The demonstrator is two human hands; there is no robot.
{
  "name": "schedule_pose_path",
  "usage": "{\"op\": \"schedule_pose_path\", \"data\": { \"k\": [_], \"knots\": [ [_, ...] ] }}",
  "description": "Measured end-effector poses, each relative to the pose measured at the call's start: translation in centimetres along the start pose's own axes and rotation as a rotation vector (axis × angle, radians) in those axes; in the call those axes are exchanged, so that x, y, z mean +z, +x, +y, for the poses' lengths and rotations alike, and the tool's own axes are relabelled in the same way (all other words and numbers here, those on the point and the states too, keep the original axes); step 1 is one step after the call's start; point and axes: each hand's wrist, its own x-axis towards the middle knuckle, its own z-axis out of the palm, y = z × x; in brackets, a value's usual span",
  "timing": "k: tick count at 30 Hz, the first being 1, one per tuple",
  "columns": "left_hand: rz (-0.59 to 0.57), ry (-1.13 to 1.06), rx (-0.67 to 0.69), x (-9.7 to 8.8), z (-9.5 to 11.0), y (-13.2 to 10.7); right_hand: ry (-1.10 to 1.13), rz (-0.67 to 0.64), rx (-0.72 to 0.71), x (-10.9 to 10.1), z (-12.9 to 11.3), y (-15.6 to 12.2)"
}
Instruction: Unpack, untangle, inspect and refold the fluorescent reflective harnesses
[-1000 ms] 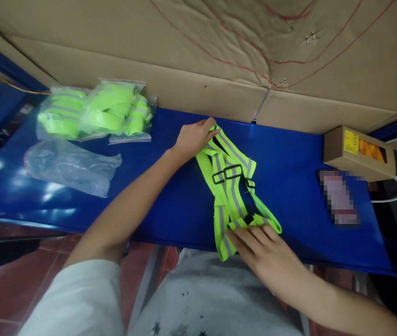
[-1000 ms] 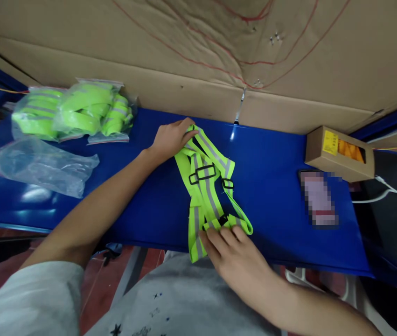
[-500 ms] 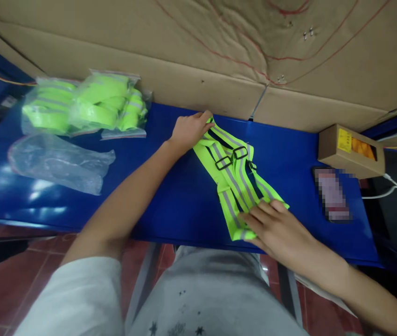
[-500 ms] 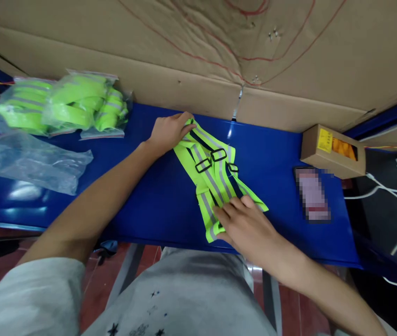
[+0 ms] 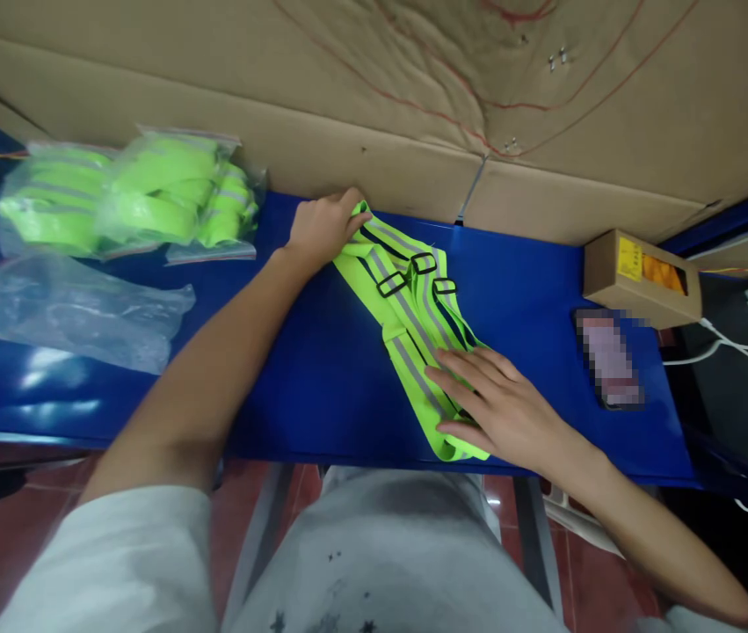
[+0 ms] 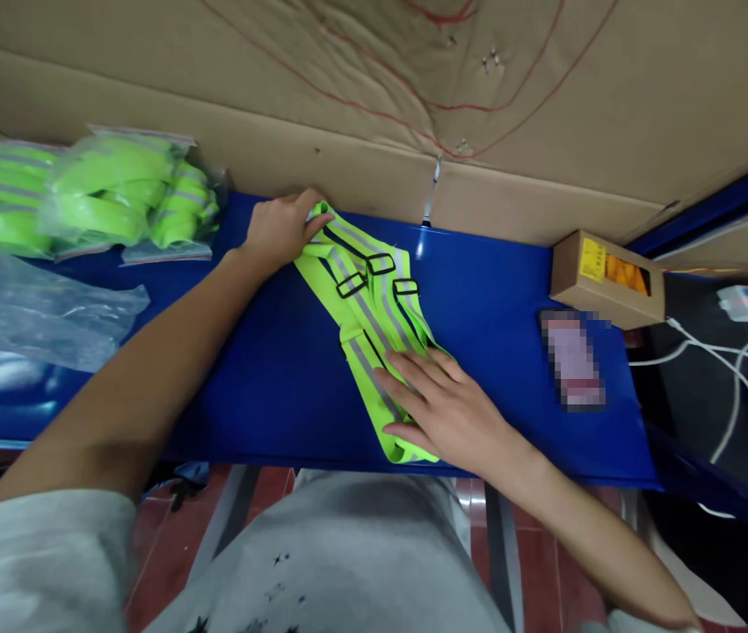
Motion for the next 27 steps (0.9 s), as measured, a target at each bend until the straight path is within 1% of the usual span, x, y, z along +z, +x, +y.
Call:
{"op": "schedule_pose_path", "data": {
  "k": [2,4,7,9,11,13,16,19,23,25,27],
  "knots": [
    [0.013,0.004,0.009,-0.1,-0.5,0.1,0.023,-0.137,0.004,-0.1,0.2,-0.6],
    [0.021,-0.008,0.017,0.0,-1.2,0.3,0.059,-0.216,0.030,-0.8,-0.4,-2.4],
    [0.027,-0.035,0.021,0.4,-1.8,0.5,0.025,-0.183,0.089,-2.1,-1.8,-6.0],
    [0.026,-0.051,0.025,0.7,-1.9,0.5,-0.008,-0.156,0.136,-2.4,-2.4,-8.0],
    [0.023,-0.070,0.031,1.0,-1.8,0.6,-0.052,-0.155,0.161,-2.0,-2.5,-9.5],
    [0.025,-0.077,0.029,1.1,-1.7,0.6,-0.106,-0.154,0.162,-1.1,-2.3,-10.3],
    [0.033,-0.079,0.018,1.1,-1.7,0.6,-0.142,-0.112,0.127,0.6,-2.3,-10.4],
    [0.048,-0.097,0.012,1.0,-2.1,0.5,-0.131,-0.075,0.063,1.6,-2.7,-9.7],
    [0.094,-0.139,-0.004,1.0,-2.2,0.8,-0.093,-0.079,0.045,1.9,-2.9,-9.0],
    [0.114,-0.204,-0.040,1.2,-2.1,1.3,-0.063,-0.060,0.046,2.0,-2.8,-8.7],
    [0.107,-0.294,-0.050,1.2,-2.1,1.7,-0.032,-0.031,0.052,2.0,-2.7,-8.3]
  ]
}}
